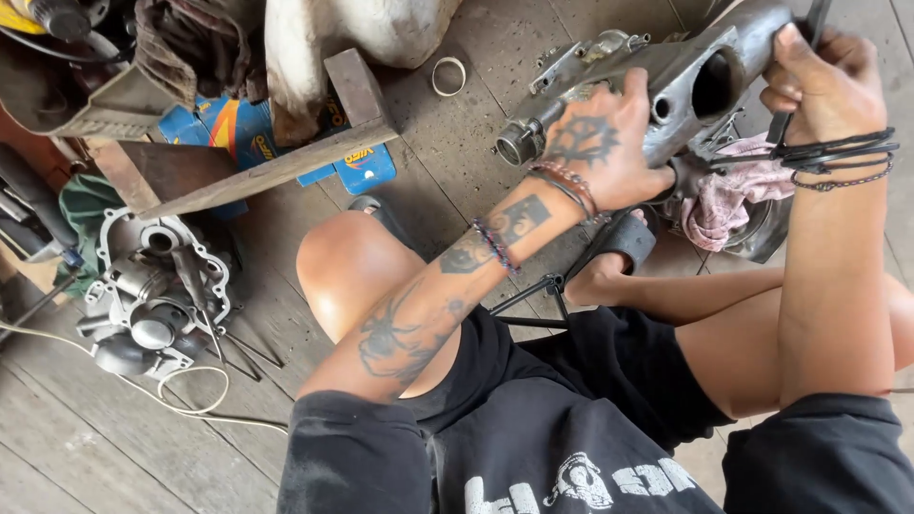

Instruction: The person scrubs a metal engine cylinder with a wire brush, focusing on the interior and exterior surfaces. They rotate the part to access different areas and continue scrubbing throughout the clip.

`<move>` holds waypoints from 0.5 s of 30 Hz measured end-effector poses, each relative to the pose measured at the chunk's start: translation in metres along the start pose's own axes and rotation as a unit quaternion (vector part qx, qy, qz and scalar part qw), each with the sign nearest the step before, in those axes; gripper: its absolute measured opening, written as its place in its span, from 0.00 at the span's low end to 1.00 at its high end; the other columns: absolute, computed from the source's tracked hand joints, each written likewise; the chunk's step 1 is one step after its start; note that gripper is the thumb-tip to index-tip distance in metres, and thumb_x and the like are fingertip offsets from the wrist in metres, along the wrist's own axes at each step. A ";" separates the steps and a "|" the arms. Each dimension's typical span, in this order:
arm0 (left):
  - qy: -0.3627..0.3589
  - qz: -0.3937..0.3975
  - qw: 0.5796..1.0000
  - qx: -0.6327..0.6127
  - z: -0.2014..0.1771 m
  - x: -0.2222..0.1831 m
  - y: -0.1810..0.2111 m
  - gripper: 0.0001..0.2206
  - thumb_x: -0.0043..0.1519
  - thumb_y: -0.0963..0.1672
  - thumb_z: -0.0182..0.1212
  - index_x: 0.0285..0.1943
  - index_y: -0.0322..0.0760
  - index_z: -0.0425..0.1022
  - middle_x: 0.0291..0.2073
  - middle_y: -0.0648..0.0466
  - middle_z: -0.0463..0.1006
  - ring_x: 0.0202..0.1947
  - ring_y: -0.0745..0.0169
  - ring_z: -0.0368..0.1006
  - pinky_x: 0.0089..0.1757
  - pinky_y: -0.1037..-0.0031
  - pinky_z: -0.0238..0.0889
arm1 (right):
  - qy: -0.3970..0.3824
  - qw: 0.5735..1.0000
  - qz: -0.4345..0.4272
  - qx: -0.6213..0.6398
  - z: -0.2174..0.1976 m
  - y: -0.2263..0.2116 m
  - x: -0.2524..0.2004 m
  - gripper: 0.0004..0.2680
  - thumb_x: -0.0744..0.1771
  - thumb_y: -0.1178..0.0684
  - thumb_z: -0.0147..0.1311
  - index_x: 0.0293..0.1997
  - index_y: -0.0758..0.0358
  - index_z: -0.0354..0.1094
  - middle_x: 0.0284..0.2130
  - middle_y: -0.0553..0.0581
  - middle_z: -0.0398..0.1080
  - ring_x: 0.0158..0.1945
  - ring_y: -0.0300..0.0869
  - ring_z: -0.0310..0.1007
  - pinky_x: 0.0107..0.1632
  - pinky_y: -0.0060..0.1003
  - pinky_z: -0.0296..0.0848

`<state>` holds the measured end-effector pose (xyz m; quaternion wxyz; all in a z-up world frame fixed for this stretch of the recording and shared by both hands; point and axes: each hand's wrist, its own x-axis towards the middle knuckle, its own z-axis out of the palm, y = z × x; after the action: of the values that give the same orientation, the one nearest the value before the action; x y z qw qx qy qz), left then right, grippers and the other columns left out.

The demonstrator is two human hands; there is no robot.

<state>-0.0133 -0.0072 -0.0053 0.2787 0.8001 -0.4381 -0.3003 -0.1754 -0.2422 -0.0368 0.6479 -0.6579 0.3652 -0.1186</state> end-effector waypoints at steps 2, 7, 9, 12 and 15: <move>-0.003 -0.023 0.999 -0.032 -0.001 -0.004 0.002 0.37 0.46 0.56 0.74 0.56 0.37 0.60 0.43 0.37 0.77 0.34 0.38 0.80 0.31 0.54 0.76 | -0.002 1.000 -0.025 0.003 0.002 0.000 0.007 0.15 0.79 0.51 0.57 0.35 0.54 0.58 0.25 0.41 0.51 0.25 0.25 0.51 0.27 0.19 0.50; 0.015 -0.036 0.998 -0.055 0.002 -0.005 -0.003 0.36 0.46 0.56 0.73 0.56 0.36 0.59 0.42 0.38 0.75 0.32 0.38 0.80 0.29 0.54 0.75 | -0.005 0.999 -0.043 -0.032 0.012 -0.007 0.022 0.15 0.80 0.49 0.58 0.38 0.53 0.59 0.26 0.41 0.51 0.26 0.25 0.51 0.27 0.20 0.49; 0.019 -0.043 0.997 -0.059 0.000 -0.006 -0.005 0.36 0.46 0.56 0.73 0.56 0.36 0.59 0.42 0.38 0.75 0.33 0.36 0.80 0.29 0.52 0.74 | -0.003 0.998 -0.044 -0.045 0.013 -0.003 0.029 0.16 0.80 0.48 0.59 0.37 0.52 0.58 0.26 0.41 0.51 0.27 0.26 0.52 0.27 0.20 0.50; 0.014 -0.036 0.996 -0.076 -0.002 -0.006 -0.009 0.36 0.47 0.56 0.71 0.57 0.35 0.59 0.40 0.39 0.75 0.29 0.44 0.79 0.28 0.57 0.75 | 0.020 0.991 -0.094 -0.096 0.018 0.005 0.041 0.20 0.83 0.50 0.57 0.35 0.53 0.53 0.26 0.45 0.49 0.26 0.30 0.51 0.26 0.25 0.48; 0.030 -0.016 0.997 -0.074 0.000 0.000 -0.013 0.38 0.46 0.58 0.71 0.58 0.34 0.60 0.44 0.35 0.78 0.35 0.39 0.80 0.33 0.55 0.77 | 0.120 0.983 -0.111 -0.089 0.031 0.004 0.048 0.15 0.80 0.66 0.56 0.41 0.57 0.56 0.27 0.48 0.57 0.23 0.32 0.57 0.22 0.29 0.54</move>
<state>-0.0061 -0.0007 -0.0142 0.3452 0.7931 -0.3930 -0.3121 -0.1228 -0.2484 -0.0596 0.5211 -0.7303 0.3739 -0.2350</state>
